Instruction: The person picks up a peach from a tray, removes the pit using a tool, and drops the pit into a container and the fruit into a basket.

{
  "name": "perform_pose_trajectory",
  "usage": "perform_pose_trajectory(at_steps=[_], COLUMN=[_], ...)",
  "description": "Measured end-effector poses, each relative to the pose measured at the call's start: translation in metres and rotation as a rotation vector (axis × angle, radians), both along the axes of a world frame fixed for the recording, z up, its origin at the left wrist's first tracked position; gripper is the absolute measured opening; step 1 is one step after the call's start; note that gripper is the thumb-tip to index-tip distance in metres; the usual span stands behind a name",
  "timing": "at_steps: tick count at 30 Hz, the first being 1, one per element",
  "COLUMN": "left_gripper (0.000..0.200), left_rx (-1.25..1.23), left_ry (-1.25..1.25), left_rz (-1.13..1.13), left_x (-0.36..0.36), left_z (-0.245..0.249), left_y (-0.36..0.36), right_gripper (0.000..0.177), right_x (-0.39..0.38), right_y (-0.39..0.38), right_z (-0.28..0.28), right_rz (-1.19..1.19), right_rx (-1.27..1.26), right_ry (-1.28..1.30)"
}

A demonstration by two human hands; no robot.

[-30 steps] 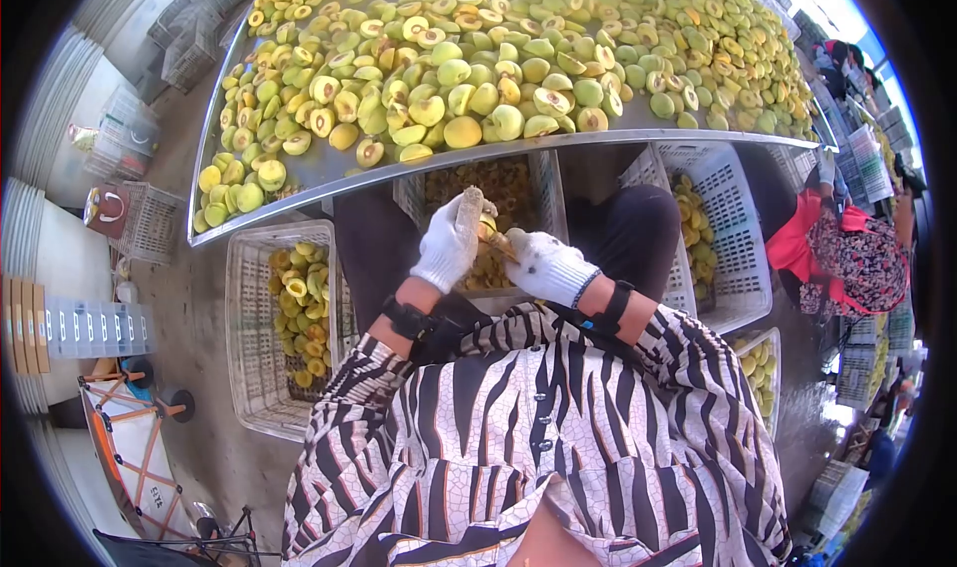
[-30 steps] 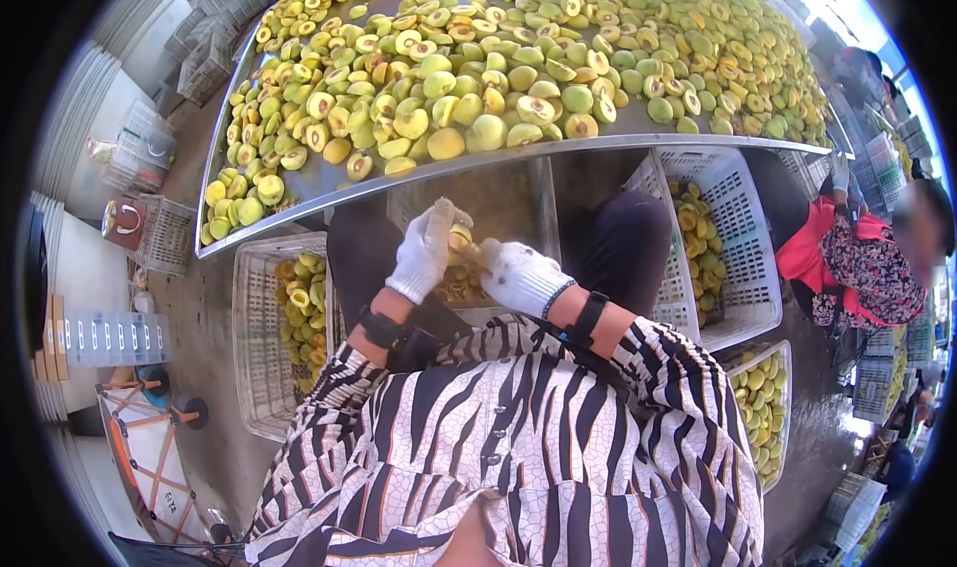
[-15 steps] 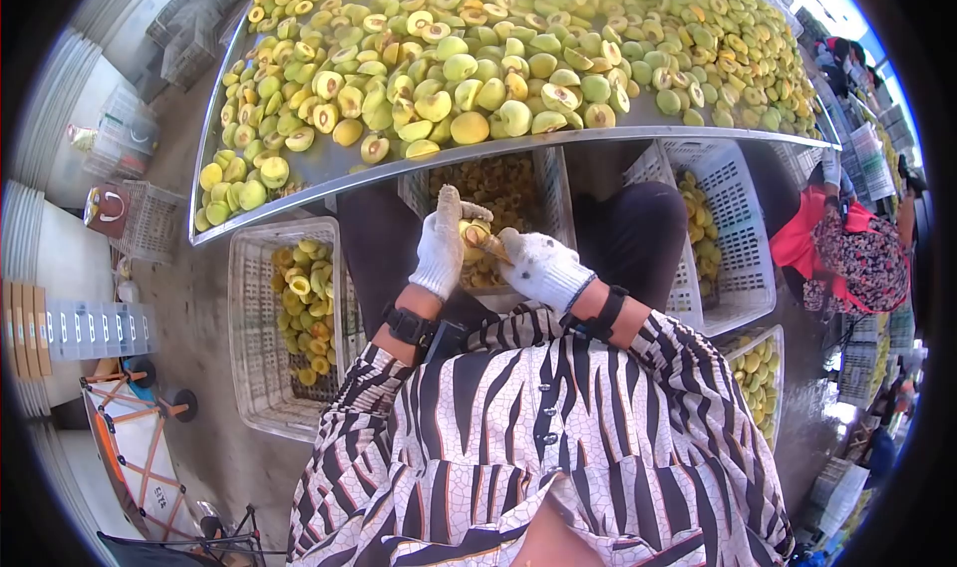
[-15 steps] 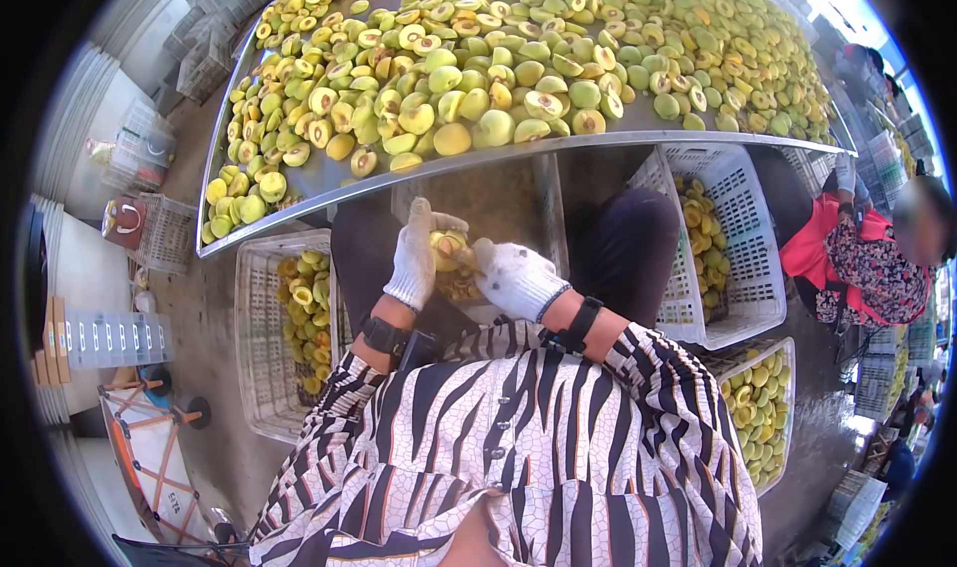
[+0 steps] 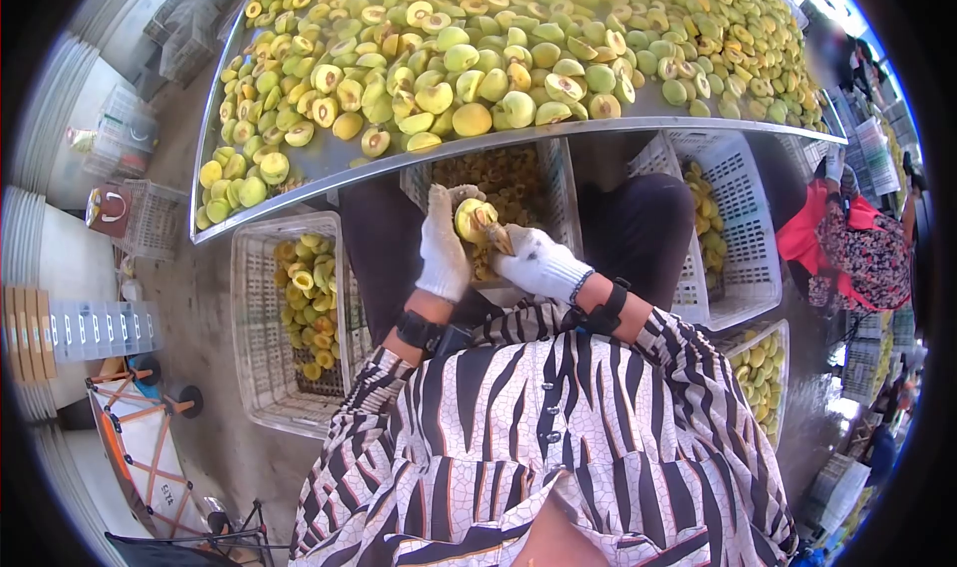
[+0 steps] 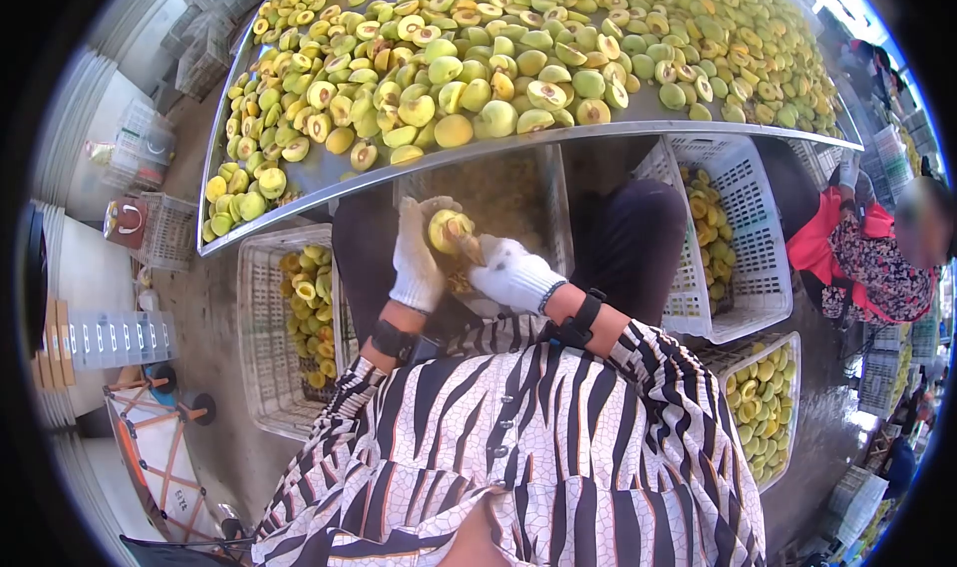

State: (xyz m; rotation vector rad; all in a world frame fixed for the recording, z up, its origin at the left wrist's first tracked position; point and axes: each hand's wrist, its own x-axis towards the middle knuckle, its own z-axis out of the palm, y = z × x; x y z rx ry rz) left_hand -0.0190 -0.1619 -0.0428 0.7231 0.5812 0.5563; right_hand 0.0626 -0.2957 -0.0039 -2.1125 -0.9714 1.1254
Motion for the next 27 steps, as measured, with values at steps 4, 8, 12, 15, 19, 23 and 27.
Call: perform_pose_trajectory(at_steps=[4, 8, 12, 15, 19, 23, 27], left_gripper=[0.052, 0.058, 0.056, 0.052, 0.053, 0.052, 0.051], left_rx=[-0.008, 0.210, 0.265, 0.387, 0.188, 0.162, 0.582], left_ry=[0.159, 0.270, 0.241, 0.203, -0.031, -0.050, -0.009], left_rz=[0.050, -0.052, 0.031, -0.049, -0.271, -0.359, -0.384], left_x=[0.004, 0.002, 0.002, -0.002, 0.001, -0.003, -0.006], left_z=[0.006, -0.001, -0.008, -0.002, 0.003, 0.001, 0.019], left_y=[-0.002, 0.005, 0.006, 0.007, 0.015, 0.022, 0.013], right_gripper=[0.043, 0.040, 0.035, 0.030, 0.033, 0.030, 0.026], right_x=[-0.002, -0.002, -0.003, -0.002, 0.005, 0.009, 0.006], right_y=[0.005, 0.003, 0.007, 0.006, -0.004, 0.004, -0.005], right_z=[0.010, -0.029, -0.032, 0.001, 0.010, 0.024, 0.022], right_rz=[-0.020, 0.092, 0.043, -0.057, -0.073, 0.091, -0.029], right_rx=[-0.055, -0.048, 0.090, 0.014, 0.053, 0.021, 0.021], right_ry=[0.187, -0.181, 0.101, 0.631, 0.705, 0.110, 0.676])
